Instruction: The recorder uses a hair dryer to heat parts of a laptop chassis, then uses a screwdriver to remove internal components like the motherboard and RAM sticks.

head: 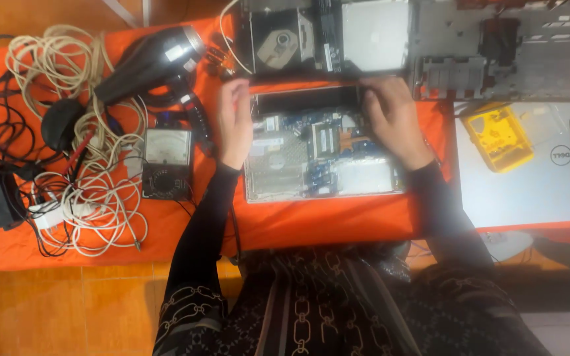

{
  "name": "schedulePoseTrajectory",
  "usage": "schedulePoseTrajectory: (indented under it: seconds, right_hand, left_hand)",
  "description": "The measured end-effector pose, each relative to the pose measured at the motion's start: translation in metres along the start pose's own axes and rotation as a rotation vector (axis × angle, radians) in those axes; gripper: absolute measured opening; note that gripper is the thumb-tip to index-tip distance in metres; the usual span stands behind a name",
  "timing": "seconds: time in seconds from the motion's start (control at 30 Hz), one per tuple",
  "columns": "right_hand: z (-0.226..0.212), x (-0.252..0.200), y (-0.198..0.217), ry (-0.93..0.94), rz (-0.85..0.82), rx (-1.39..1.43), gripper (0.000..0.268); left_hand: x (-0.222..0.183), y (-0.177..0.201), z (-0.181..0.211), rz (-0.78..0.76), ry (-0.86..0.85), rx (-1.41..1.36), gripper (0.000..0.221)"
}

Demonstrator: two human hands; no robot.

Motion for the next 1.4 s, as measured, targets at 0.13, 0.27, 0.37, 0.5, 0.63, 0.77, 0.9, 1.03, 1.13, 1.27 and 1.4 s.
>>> schedulePoseTrajectory:
  seconds: [0.13, 0.27, 0.37, 0.5, 0.63, 0.77, 0.9, 1.03, 1.13, 1.27, 1.4]
  right_hand:
    - [-0.006, 0.001, 0.001, 0.059, -0.004, -0.015, 0.022]
    - [-0.01, 0.005, 0.002, 0.066, -0.009, 0.009, 0.023]
    - [-0.011, 0.006, 0.003, 0.035, -0.028, 0.013, 0.023]
    - [-0.01, 0.005, 0.004, 0.037, -0.038, 0.0, 0.023]
    - [-0.007, 0.004, 0.005, 0.066, -0.023, -0.019, 0.022]
    - [-0.007, 0.004, 0.004, 0.077, -0.026, -0.01, 0.021]
    - [-0.005, 0.003, 0.005, 0.101, -0.024, -0.016, 0.02]
    - [-0.003, 0.005, 0.004, 0.105, -0.019, 0.013, 0.02]
    - [-0.005, 0.002, 0.001, 0.108, -0.043, 0.027, 0.02]
    - [-0.006, 0.001, -0.002, 0.119, -0.036, -0.017, 0.018]
    - [-0.008, 0.0, -0.002, 0.124, -0.047, -0.015, 0.018]
  left_hand:
    - [-0.002, 0.001, 0.001, -0.003, 0.006, -0.01, 0.025]
    - [0.0, -0.001, 0.008, -0.018, -0.019, 0.028, 0.027]
    - [0.0, 0.0, 0.014, -0.023, 0.005, 0.065, 0.029]
    - [-0.005, 0.001, 0.016, -0.032, 0.025, 0.113, 0.03]
    - [-0.005, 0.0, 0.015, -0.038, -0.056, 0.142, 0.03]
    - [-0.007, -0.001, 0.011, -0.023, -0.142, 0.242, 0.028]
    - [-0.007, -0.002, 0.01, -0.028, -0.184, 0.251, 0.028]
    - [-0.005, -0.006, 0.012, -0.007, -0.195, 0.226, 0.027]
    - [-0.008, -0.005, 0.012, -0.001, -0.209, 0.209, 0.025]
    - [-0.008, -0.005, 0.014, -0.012, -0.264, 0.242, 0.023]
    - [-0.007, -0.003, 0.021, -0.005, -0.32, 0.288, 0.022]
Point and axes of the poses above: each hand's wrist, its own x-axis towards the middle knuckle, its own y-axis out of the back of the hand, z = x × y, the point moved 1 cm from there along x, towards the middle knuckle, and after that the axes turned 15 degrees about z, right-handed, at the moved point
